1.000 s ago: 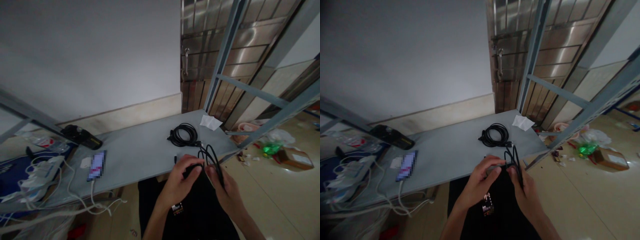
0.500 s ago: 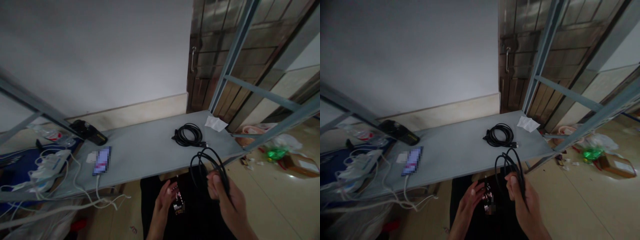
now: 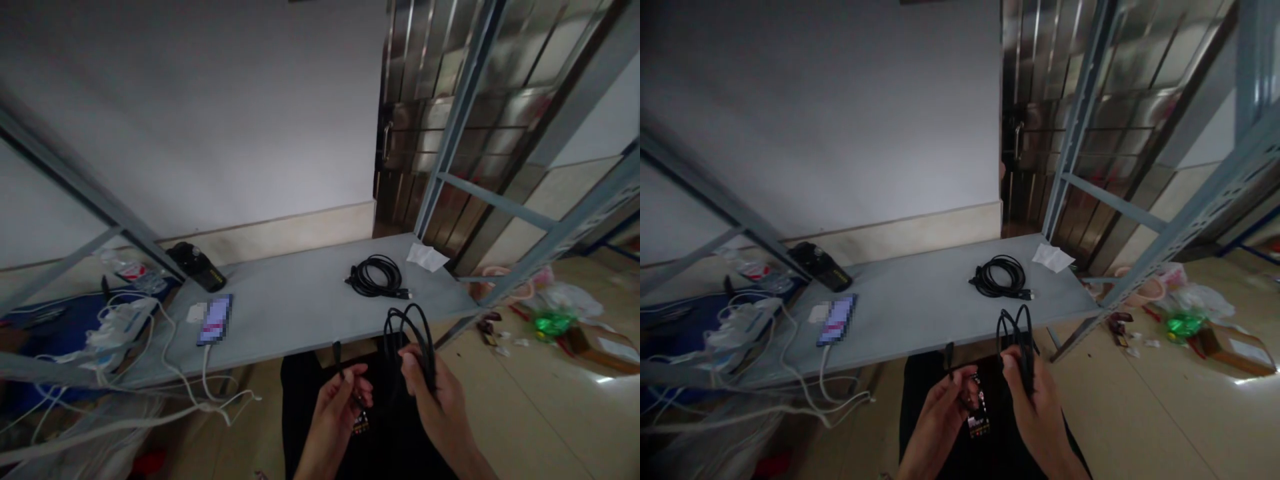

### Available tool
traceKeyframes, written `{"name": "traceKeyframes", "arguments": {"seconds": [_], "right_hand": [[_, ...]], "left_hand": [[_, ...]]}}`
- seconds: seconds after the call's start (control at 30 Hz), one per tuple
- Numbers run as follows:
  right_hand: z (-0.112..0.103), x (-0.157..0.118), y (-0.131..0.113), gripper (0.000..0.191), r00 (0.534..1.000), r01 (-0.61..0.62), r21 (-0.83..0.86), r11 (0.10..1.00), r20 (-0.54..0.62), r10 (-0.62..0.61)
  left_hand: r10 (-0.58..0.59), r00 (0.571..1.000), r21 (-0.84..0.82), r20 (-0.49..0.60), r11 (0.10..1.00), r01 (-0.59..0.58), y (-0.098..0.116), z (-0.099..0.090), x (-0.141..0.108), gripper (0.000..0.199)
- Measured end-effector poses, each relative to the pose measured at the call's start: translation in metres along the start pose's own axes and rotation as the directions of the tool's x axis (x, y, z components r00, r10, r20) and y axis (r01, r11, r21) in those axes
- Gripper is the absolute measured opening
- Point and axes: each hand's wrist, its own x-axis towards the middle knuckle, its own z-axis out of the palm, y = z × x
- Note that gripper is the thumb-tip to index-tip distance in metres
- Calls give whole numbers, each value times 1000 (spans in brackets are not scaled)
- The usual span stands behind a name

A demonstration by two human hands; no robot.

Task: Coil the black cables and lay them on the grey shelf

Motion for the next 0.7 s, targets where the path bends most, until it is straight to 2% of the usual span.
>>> {"name": "traceKeyframes", "arguments": {"seconds": [0.07, 0.1, 0.17, 0.23, 0.33, 0.43, 0.5, 0.57, 0.63, 0.7], "right_hand": [[2, 1, -1, 42, 996, 50, -18, 999, 79, -48], [4, 2, -3, 41, 985, 69, -6, 998, 157, -67], [9, 3, -7, 43, 938, 102, 24, 995, 329, -104], [14, 3, -11, 51, 891, 147, 18, 989, 432, -140], [15, 0, -19, 58, 855, 210, -7, 978, 486, -180], [6, -4, -26, 51, 820, 231, 50, 972, 527, -222], [-3, -4, -28, 46, 844, 228, 70, 971, 482, -234], [-14, 0, -24, 49, 904, 197, 64, 978, 373, -207], [-31, 11, -17, 58, 958, 130, 53, 990, 250, -139], [-54, 25, -7, 64, 988, 89, 44, 995, 122, -93]], "left_hand": [[21, 999, 12, 37, 1000, -21, 9, 14, -3, 55], [33, 998, 18, 52, 999, -34, 14, 21, -2, 56], [47, 996, 42, 75, 998, -50, 23, 36, 1, 58], [54, 996, 70, 74, 996, -59, 31, 48, 3, 57], [85, 995, 70, 48, 994, -88, 39, 58, 0, 56], [151, 988, 53, 24, 987, -153, 44, 55, -11, 54], [178, 984, 60, 18, 982, -178, 48, 45, -20, 54], [185, 983, 75, 5, 980, -185, 58, 29, -27, 56], [208, 978, 93, -31, 974, -204, 75, 6, -34, 57], [264, 961, 110, -84, 961, -255, 99, -22, -41, 54]]}}
